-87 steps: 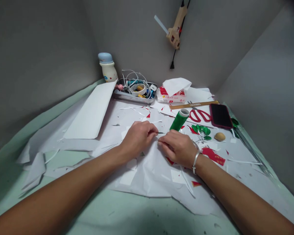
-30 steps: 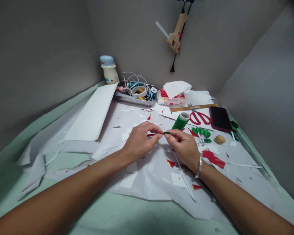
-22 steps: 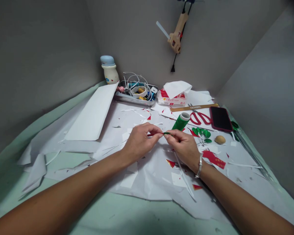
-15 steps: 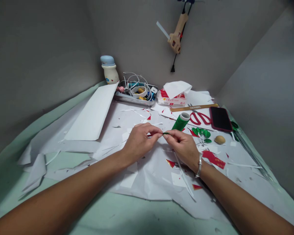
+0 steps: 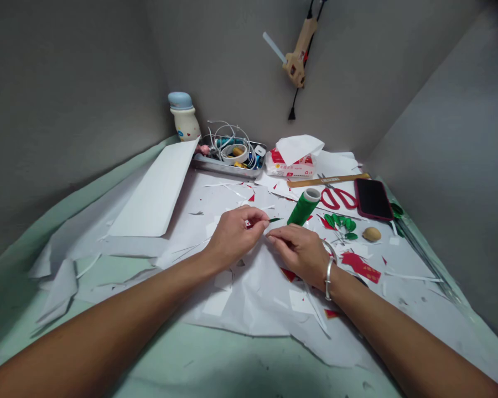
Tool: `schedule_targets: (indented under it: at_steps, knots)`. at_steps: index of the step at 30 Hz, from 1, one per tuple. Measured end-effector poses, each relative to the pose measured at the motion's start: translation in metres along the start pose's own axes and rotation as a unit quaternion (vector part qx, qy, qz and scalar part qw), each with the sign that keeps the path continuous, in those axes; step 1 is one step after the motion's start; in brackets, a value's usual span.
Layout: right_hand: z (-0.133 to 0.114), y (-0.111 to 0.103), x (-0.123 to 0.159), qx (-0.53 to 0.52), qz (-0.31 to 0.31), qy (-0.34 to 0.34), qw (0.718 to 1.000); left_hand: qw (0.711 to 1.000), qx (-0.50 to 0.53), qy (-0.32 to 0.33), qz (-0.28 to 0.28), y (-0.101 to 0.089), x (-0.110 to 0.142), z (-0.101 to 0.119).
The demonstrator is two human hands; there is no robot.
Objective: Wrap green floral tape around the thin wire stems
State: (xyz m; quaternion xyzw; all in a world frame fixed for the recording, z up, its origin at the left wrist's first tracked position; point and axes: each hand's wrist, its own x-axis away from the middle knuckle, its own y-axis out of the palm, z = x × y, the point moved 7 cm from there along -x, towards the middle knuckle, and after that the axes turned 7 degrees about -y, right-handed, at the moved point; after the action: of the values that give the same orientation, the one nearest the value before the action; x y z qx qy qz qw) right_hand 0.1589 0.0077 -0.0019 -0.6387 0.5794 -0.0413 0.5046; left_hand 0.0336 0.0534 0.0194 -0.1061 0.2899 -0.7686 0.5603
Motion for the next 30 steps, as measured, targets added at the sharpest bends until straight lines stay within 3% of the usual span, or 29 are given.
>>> schedule_targets:
  at_steps: [4,9,13,17,20,22,26,30]
  knots:
    - [-0.011,-0.002,0.0,0.06,-0.017,-0.059,0.996,0.996,-0.072,0.044,0.007,0.002,0.0,0.001]
    - [-0.014,-0.013,-0.002,0.105,0.01,-0.072,0.992,0.976,-0.187,0.112,-0.008,0.01,0.003,0.004]
    - [-0.005,-0.02,-0.003,0.069,0.047,-0.045,0.995,0.962,-0.218,0.157,-0.054,0.02,0.008,0.007]
    - [0.015,-0.023,-0.003,-0.003,0.076,0.022,0.997,0.96,-0.181,0.192,-0.09,0.024,0.012,0.014]
    - [0.028,-0.017,-0.002,-0.039,0.057,0.061,0.996,0.973,-0.133,0.168,-0.086,0.019,0.01,0.016]
    - [0.028,-0.013,-0.002,-0.03,0.031,0.053,0.998,0.983,-0.101,0.138,-0.073,0.014,0.007,0.014]
    - [0.009,-0.003,-0.001,0.034,-0.041,-0.028,0.998,0.993,-0.072,0.086,-0.027,0.005,0.001,0.007]
    - [-0.011,-0.001,0.001,0.099,-0.06,-0.103,0.988,0.984,-0.144,0.106,-0.003,0.006,0.0,0.003]
